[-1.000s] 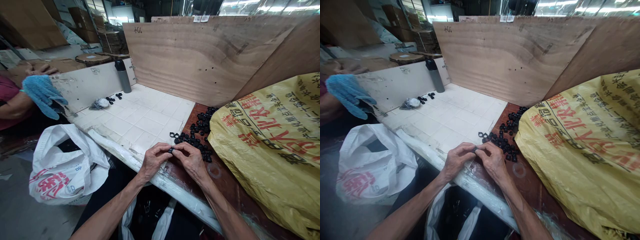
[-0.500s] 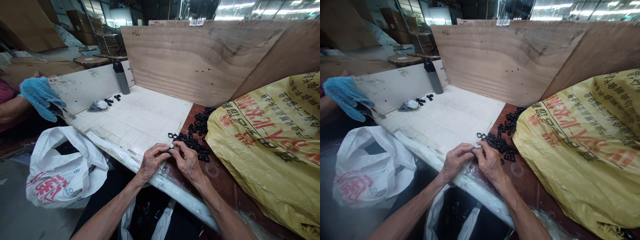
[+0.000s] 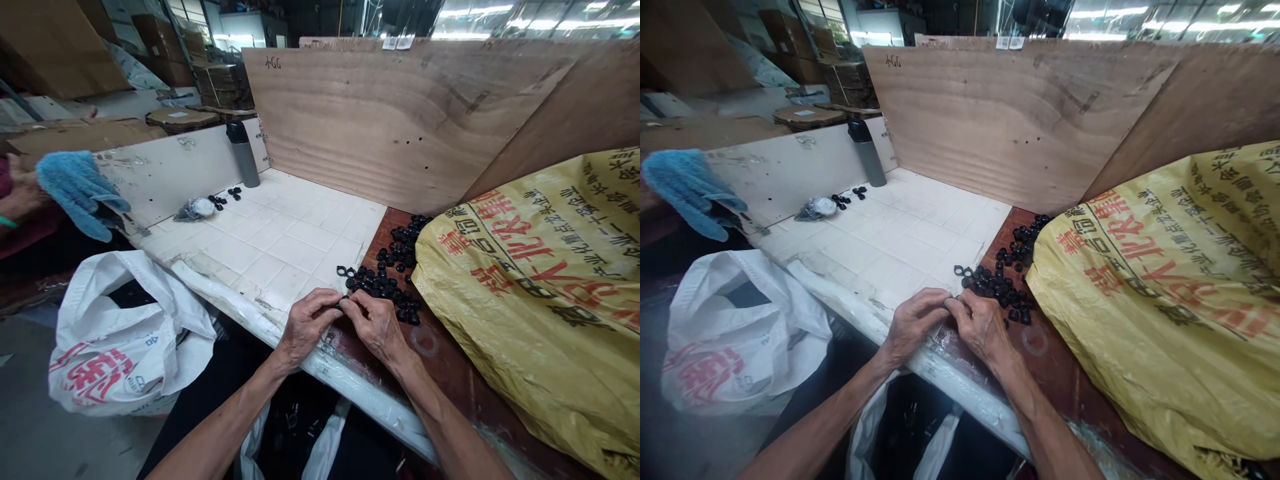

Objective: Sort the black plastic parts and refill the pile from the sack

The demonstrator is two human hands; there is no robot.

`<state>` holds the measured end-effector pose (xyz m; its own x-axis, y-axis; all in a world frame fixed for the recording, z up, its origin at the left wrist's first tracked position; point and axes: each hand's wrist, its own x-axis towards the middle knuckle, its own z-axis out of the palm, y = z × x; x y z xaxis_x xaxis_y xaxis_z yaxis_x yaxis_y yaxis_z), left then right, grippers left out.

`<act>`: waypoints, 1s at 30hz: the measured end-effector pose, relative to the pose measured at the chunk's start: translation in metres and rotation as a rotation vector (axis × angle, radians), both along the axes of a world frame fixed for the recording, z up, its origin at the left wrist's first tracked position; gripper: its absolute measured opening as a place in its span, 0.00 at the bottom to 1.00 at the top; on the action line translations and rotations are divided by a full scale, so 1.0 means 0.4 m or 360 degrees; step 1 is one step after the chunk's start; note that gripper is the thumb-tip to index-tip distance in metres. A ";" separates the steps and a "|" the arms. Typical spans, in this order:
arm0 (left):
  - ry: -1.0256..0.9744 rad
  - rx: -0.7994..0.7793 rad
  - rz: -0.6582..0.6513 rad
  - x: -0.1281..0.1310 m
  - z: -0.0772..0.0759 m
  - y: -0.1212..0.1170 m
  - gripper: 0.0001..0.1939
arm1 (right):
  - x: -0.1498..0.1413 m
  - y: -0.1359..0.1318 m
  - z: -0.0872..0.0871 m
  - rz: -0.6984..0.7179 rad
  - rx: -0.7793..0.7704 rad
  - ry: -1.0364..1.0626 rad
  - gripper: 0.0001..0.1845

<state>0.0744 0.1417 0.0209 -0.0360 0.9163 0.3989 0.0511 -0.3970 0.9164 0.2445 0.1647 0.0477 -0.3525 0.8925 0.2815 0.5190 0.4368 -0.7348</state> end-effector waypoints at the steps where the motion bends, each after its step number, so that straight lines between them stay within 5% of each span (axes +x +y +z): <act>1: -0.0015 -0.0011 0.0000 0.000 -0.001 0.000 0.11 | -0.001 -0.001 -0.003 -0.0006 -0.0003 -0.0024 0.22; 5: -0.0092 -0.0090 0.0001 -0.002 -0.005 -0.001 0.11 | -0.007 -0.004 -0.008 -0.0074 0.0008 0.0117 0.14; 12: -0.0079 -0.0101 0.0015 -0.005 -0.001 -0.002 0.10 | -0.001 0.005 0.001 0.0125 0.0202 0.0249 0.05; 18: 0.0000 0.0090 -0.0004 0.000 -0.007 0.001 0.11 | -0.009 0.005 -0.020 -0.0025 0.0084 0.0029 0.20; 25: -0.0070 -0.0139 0.0011 -0.004 -0.006 -0.002 0.11 | -0.010 -0.004 -0.008 0.0008 0.0134 0.0228 0.08; 30: -0.0094 -0.0161 0.0022 -0.004 -0.009 -0.002 0.12 | -0.006 -0.003 -0.013 -0.0074 0.0169 0.0099 0.21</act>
